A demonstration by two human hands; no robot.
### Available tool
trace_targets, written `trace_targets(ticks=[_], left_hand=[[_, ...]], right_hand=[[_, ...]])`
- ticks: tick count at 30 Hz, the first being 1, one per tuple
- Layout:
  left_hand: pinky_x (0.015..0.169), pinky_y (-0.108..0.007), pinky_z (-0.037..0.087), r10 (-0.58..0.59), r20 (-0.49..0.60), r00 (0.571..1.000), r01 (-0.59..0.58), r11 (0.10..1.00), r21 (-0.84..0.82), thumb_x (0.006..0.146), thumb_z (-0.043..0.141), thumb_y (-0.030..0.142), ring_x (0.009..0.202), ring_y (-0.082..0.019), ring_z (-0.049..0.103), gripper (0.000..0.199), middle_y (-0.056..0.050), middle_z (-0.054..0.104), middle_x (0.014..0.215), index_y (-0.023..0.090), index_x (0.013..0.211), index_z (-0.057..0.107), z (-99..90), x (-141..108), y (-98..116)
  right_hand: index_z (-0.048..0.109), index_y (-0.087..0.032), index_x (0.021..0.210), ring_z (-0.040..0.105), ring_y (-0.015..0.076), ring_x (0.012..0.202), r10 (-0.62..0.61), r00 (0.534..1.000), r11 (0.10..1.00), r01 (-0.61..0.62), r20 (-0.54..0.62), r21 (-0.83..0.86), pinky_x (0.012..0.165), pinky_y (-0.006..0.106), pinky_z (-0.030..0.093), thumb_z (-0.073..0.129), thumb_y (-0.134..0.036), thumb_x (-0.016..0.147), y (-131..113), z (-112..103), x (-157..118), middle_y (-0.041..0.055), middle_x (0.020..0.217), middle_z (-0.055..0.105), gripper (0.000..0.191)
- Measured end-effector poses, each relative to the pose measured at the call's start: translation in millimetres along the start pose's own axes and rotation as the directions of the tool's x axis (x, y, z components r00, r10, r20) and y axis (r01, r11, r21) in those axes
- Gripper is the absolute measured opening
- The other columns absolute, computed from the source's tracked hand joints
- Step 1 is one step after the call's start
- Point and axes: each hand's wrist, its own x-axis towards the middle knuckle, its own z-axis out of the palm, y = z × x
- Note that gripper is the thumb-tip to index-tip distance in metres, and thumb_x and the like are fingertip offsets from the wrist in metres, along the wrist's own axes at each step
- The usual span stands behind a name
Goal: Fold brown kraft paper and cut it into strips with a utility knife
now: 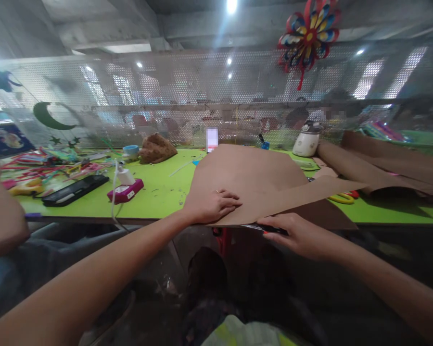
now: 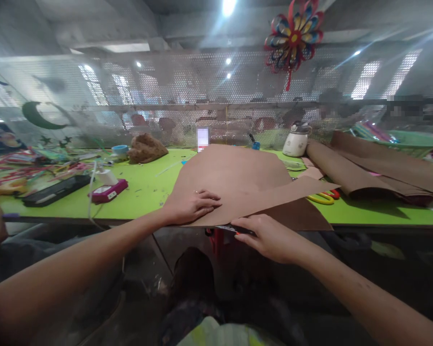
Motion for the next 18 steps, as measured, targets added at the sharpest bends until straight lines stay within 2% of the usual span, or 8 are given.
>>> trace_targets(ticks=[11,18], left_hand=[[0.108,-0.037,0.028,-0.038,0.022,0.999,0.038,0.999,0.003,0.099,0.034,0.032,0.124,-0.018,0.046,0.037,-0.006,0.056,0.132,0.021,0.127,0.055,1.9,-1.5,1.1],[0.108,-0.037,0.030,-0.045,-0.023,0.999,0.044,0.999,-0.032,0.099,0.036,0.029,0.122,-0.018,0.048,0.035,-0.009,0.059,0.128,0.018,0.124,0.057,4.8,-2.2,-0.3]], right_hand=[[0.061,-0.020,0.124,0.059,0.0251,0.113,-0.052,0.999,0.999,0.052,-0.005,0.006,0.095,0.039,0.047,0.047,-0.035,0.093,-17.4,14.9,17.4,0.0089,0.125,0.063,0.038],[0.062,-0.023,0.122,0.060,0.0248,0.112,-0.068,0.997,0.997,0.069,-0.031,0.040,0.093,0.038,0.048,0.047,-0.032,0.093,-28.0,19.6,22.9,0.0081,0.124,0.064,0.035]])
